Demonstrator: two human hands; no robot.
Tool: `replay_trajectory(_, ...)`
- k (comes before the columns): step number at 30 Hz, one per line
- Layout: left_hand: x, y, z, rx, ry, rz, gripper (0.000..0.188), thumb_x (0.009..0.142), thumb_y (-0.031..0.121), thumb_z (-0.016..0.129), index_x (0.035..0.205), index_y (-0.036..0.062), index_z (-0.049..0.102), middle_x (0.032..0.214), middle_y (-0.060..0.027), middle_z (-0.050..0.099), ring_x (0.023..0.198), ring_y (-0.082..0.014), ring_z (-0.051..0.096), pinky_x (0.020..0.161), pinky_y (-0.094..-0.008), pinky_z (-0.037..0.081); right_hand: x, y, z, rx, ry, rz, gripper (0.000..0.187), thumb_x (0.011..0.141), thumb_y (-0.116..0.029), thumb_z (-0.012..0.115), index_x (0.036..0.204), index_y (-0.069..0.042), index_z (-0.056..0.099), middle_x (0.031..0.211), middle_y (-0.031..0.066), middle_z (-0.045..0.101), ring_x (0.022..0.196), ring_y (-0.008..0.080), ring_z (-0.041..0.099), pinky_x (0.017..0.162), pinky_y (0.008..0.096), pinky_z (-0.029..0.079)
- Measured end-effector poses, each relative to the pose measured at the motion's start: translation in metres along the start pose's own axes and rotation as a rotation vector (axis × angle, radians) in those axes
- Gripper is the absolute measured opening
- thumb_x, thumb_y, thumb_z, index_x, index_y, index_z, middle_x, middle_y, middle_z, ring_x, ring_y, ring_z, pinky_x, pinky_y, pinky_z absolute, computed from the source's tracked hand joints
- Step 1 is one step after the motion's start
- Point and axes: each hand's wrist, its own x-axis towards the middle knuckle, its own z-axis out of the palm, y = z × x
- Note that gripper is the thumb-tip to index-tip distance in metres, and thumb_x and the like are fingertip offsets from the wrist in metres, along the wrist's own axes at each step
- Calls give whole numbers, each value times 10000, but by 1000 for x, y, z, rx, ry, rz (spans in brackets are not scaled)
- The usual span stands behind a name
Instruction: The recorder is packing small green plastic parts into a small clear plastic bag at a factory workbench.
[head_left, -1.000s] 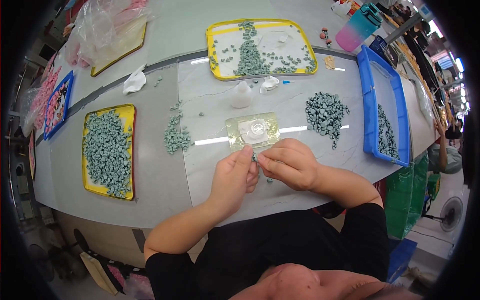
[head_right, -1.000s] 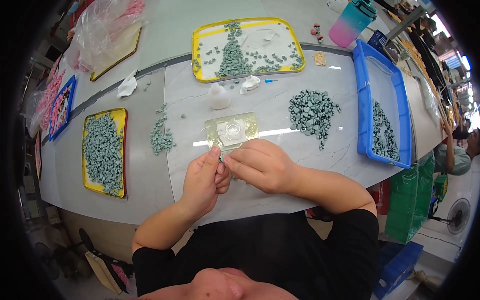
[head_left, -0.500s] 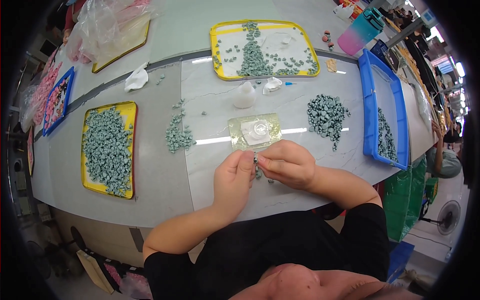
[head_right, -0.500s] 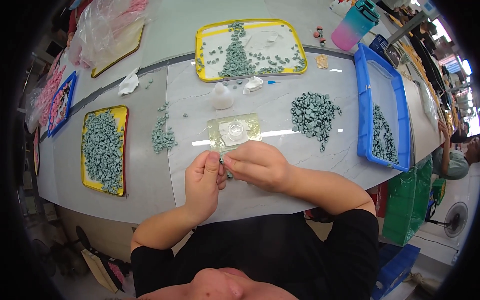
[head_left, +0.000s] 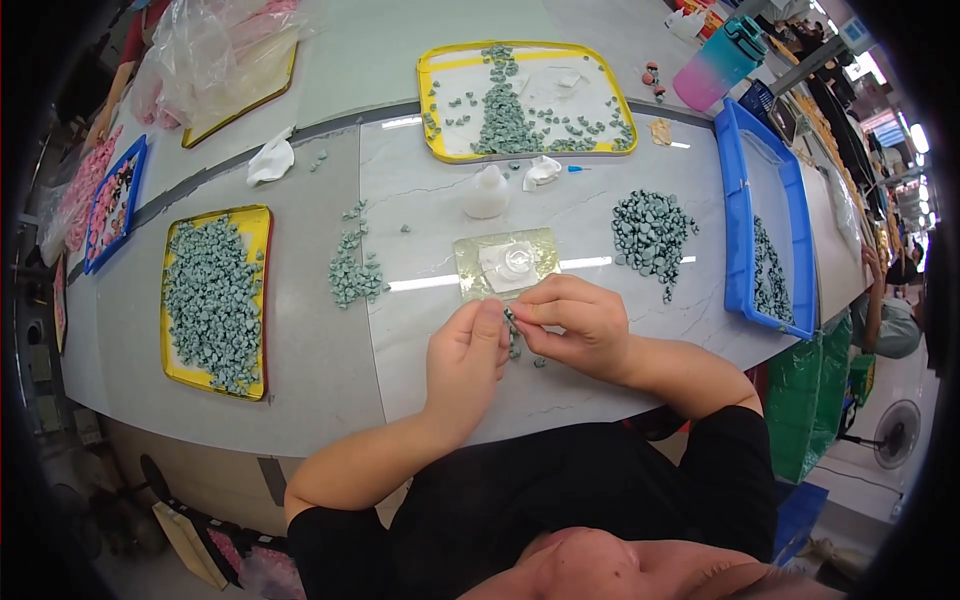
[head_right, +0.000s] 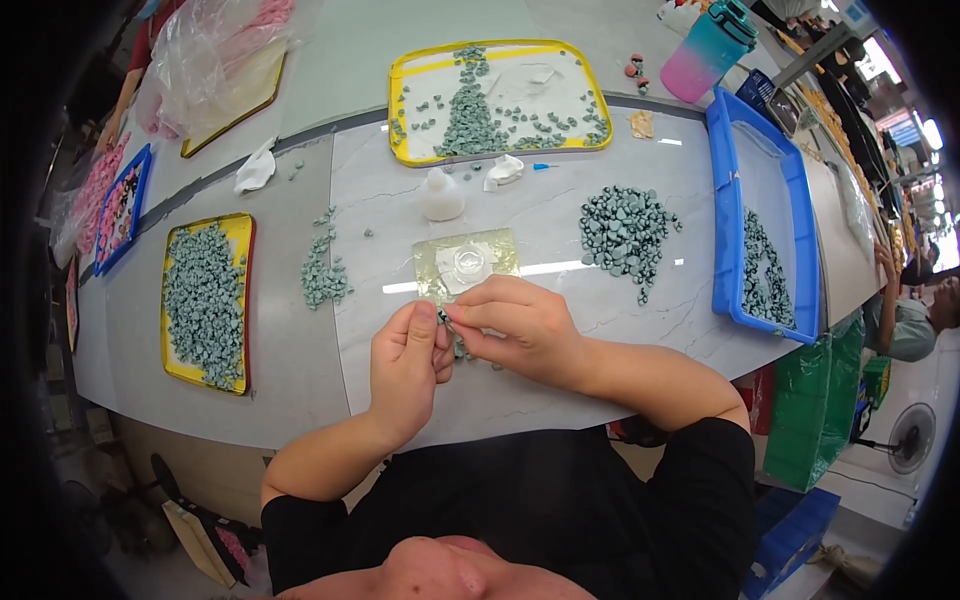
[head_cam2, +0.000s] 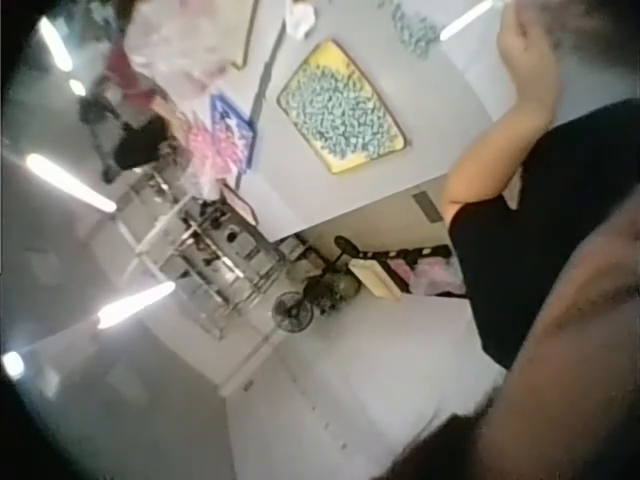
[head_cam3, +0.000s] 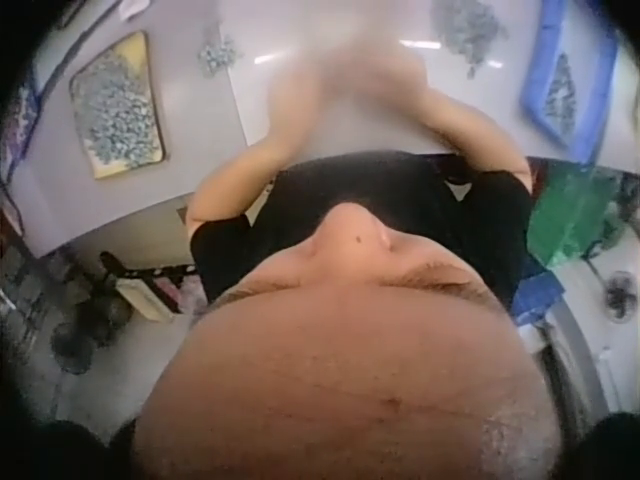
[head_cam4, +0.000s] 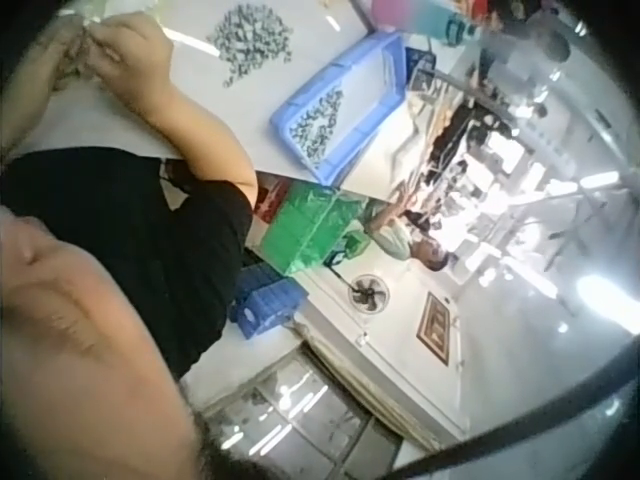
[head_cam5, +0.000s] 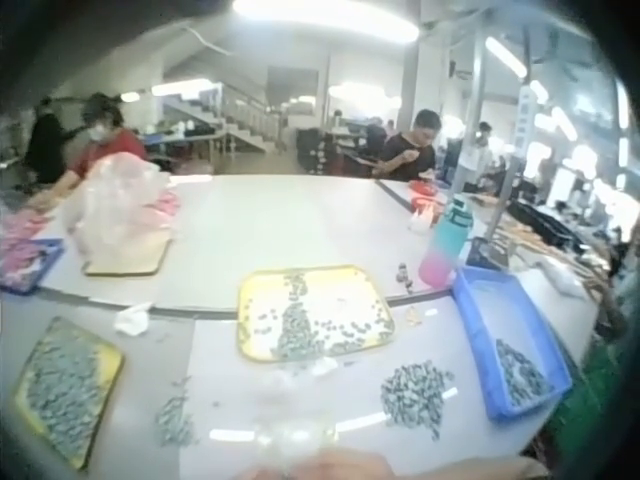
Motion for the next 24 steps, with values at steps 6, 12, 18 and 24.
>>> replay_trajectory(6,11,-2,-3,442,-14,12,332,935,301,466,696,71,455,561,63,371,472,-18,281,407,-194,227,19,7,-56,-277,-195,285,200,732,26,620,924,-28,643,837,95,627,715,220,598,629,286,482)
replay_trajectory(12,12,4,7,687,-18,-72,354,914,264,492,675,5,509,608,7,469,577,-56,397,516,-238,341,2,26,-111,-612,-427,515,160,753,-43,591,908,-23,625,857,124,612,790,294,580,714,346,462)
replay_trajectory(18,14,6,10,79,-57,-186,234,933,191,432,857,-2,539,657,14,424,488,-31,290,422,-184,231,-3,23,-108,-721,-566,598,122,732,-22,585,853,-12,593,835,119,581,858,291,555,746,346,447)
replay_trajectory(24,17,4,8,46,-72,-174,197,921,145,464,961,-22,560,699,13,436,494,-40,293,424,-180,232,3,16,-89,-432,-426,416,134,728,-19,625,855,-23,582,812,97,581,758,254,580,669,325,469)
